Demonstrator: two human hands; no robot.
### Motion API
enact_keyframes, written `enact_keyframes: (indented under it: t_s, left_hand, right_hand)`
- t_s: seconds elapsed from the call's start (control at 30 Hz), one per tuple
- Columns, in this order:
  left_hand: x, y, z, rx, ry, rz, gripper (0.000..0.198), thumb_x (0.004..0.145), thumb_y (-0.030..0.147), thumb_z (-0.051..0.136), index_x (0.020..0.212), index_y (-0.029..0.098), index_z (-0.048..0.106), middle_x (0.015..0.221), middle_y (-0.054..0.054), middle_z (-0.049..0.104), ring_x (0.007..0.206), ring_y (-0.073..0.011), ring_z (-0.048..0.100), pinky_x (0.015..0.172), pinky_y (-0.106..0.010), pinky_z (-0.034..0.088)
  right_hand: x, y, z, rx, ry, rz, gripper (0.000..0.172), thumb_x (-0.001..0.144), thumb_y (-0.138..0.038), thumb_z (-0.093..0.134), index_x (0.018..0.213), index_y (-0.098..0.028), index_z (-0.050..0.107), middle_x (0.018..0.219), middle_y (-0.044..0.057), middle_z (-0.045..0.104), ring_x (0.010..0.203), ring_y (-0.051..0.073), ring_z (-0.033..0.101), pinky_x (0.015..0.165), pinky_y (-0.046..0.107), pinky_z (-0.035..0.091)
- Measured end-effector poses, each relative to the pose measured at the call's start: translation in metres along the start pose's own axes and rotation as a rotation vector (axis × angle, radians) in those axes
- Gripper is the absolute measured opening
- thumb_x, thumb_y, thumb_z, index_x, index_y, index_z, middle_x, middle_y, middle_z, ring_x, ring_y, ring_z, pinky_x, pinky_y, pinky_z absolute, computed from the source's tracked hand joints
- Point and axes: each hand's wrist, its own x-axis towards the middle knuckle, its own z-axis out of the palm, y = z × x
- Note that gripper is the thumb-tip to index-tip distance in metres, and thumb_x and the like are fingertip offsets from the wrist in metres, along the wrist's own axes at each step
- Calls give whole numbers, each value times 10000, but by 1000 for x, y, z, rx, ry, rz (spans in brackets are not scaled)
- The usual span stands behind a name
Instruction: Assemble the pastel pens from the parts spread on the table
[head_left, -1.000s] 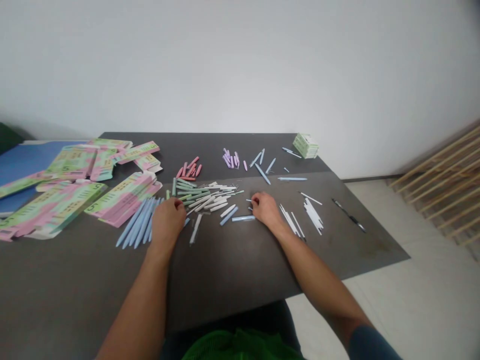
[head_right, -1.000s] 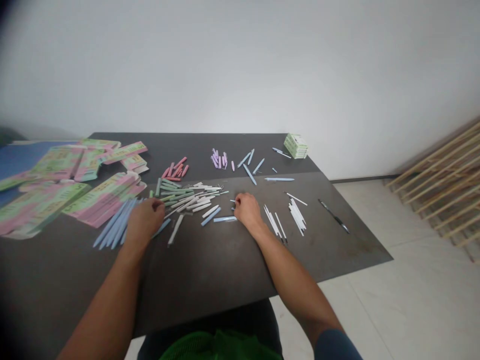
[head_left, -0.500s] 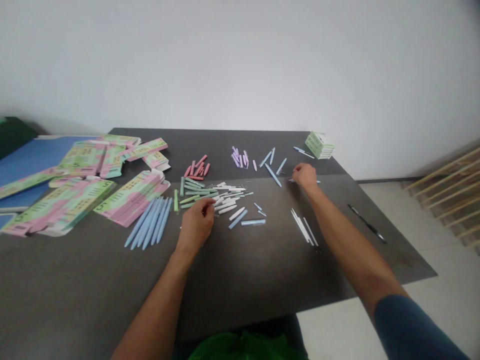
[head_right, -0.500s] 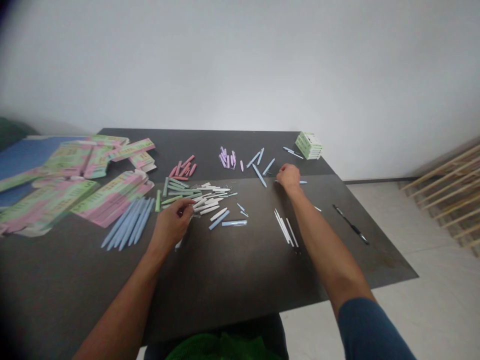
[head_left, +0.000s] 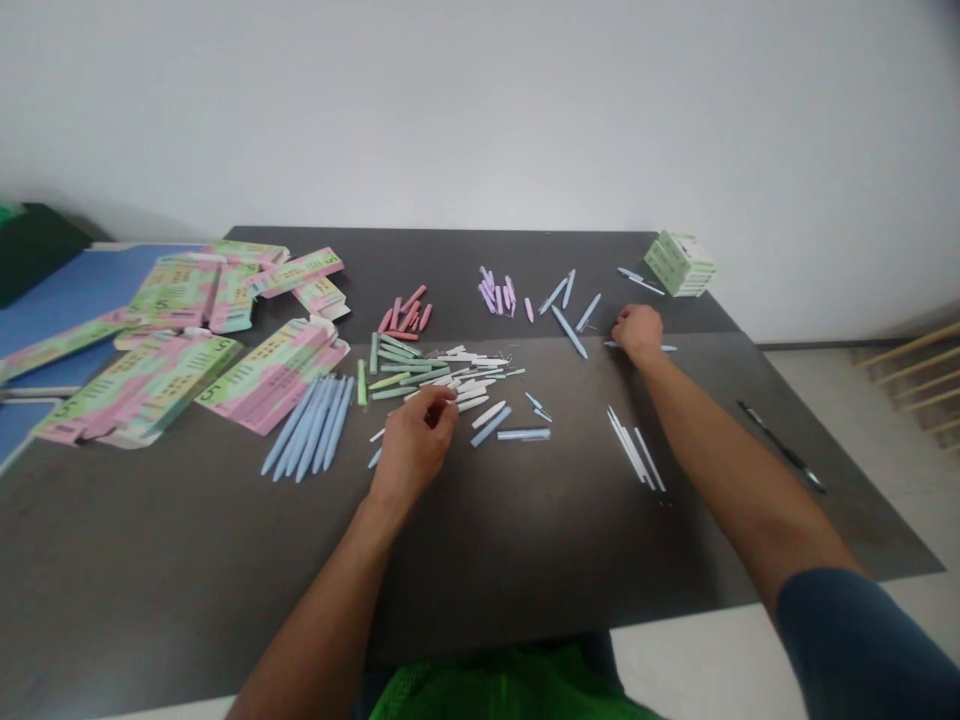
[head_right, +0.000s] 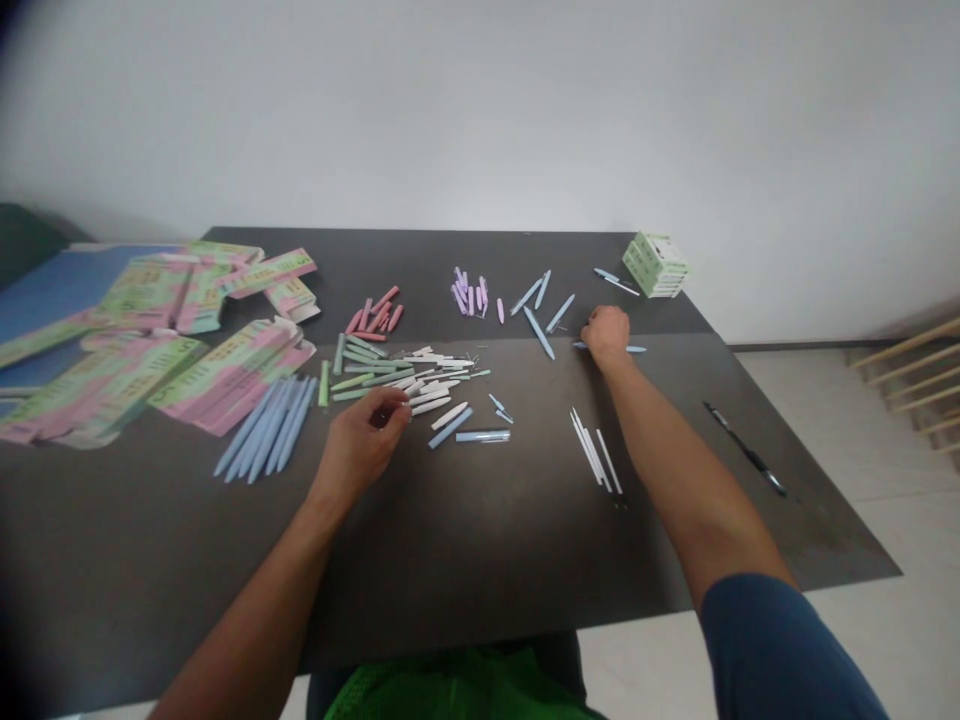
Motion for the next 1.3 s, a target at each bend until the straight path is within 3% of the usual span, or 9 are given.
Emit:
enact_keyframes:
  t_s: [0.2,0.33,0.5,0.67,0.77,0.9,1.13,1.3]
  left_hand:
    - [-2,2,1,-2,-12,13,168,868,318,581,971,225,676,818,4,711,717,-154,631,715,-265,472]
    - [-5,5,2,-32,-34,42,131,867,301,581,951,222,644,806,11,688,712,-146,615,711,-263,468]
    - [-9,10,4,-139,-38,31,137,829,279,631,937,202,595,825,6,682,715,-135,620,696,-255,473]
    - [-10,14,4,-260,-98,19,145,807,271,654,916,176,653,818,-6,696,700,-133,622,664,-247,480]
    - [-11,15,3,-327,-152,54,151,828,286,635,898,169,699,836,-19,713,724,-144,633,681,-254,494]
    - [-12,16,3,-368,-128,84,201,856,284,610,959,169,739,926,-45,742,815,-166,657,762,-278,508]
    - [-11,11,7,-456,-79,84,153,830,276,667,927,166,709,879,-35,720,771,-151,632,725,-260,492]
    - [-12,8,9,-490,-81,95,125,824,264,680,904,169,672,840,-21,686,755,-142,616,707,-253,484]
  right_hand:
    - [-17,-20,-22,203,89,17,194,880,-190,549,979,-100,690,986,159,685,897,200,610,858,327,434]
    - [-59,-49,-41,495,99,-36,98,815,-219,622,865,-152,673,854,91,695,786,195,604,780,319,473]
    - [-139,-90,-51,1103,-178,-132,140,784,-282,672,875,-177,652,689,-5,621,599,126,532,572,254,433]
    - [-204,-121,-51,1457,-374,-148,268,780,-394,753,951,-200,683,809,16,691,689,127,612,643,262,501]
    - [-225,-134,-47,1517,-409,-158,291,794,-453,753,956,-220,686,861,25,704,777,154,655,700,287,534]
    - [-239,-141,-41,1502,-361,-192,289,816,-473,738,972,-237,682,824,10,686,745,156,642,702,296,543]
    - [-248,-137,-45,1408,-257,-234,305,828,-496,728,965,-227,685,781,7,674,700,151,619,671,291,532]
    - [-250,-136,-45,1420,-272,-245,267,818,-448,754,943,-218,701,775,6,691,687,145,622,662,282,526]
